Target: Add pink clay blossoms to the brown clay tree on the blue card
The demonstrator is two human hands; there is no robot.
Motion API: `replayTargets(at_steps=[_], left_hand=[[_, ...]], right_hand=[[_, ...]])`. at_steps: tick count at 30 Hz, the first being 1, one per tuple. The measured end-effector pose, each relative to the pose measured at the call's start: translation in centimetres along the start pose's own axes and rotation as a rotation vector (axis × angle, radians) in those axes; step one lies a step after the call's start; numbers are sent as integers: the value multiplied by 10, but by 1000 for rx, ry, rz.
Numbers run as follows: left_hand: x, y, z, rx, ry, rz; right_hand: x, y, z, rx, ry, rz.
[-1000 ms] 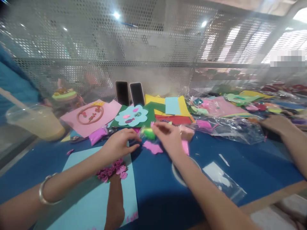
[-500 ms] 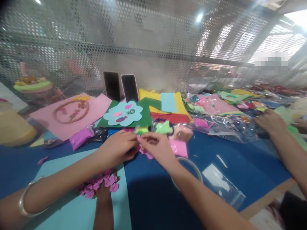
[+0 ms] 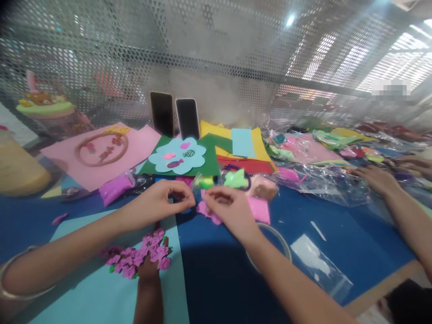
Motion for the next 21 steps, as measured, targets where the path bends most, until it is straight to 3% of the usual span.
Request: replayTargets(at_steps=[9,16,21], left_hand=[[4,0,-2,-218,-253,-304],[10,4,-2,-184,-276,-406],[11,-4,-3,-144,-343,-372]], right_hand=[[-4,9,-8,-161,-102,-88],[0,11,-14,-153,-79,-56],[3,11,-17,-141,-62,2]])
Point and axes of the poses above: each hand's wrist, its own z-axis towards the middle knuckle, its own x-axis out of the palm, y = z × x, the point moved 2 cm from there along z, towards the middle knuckle, and after that the axes turned 8 degrees about x, right-handed, at the moved point
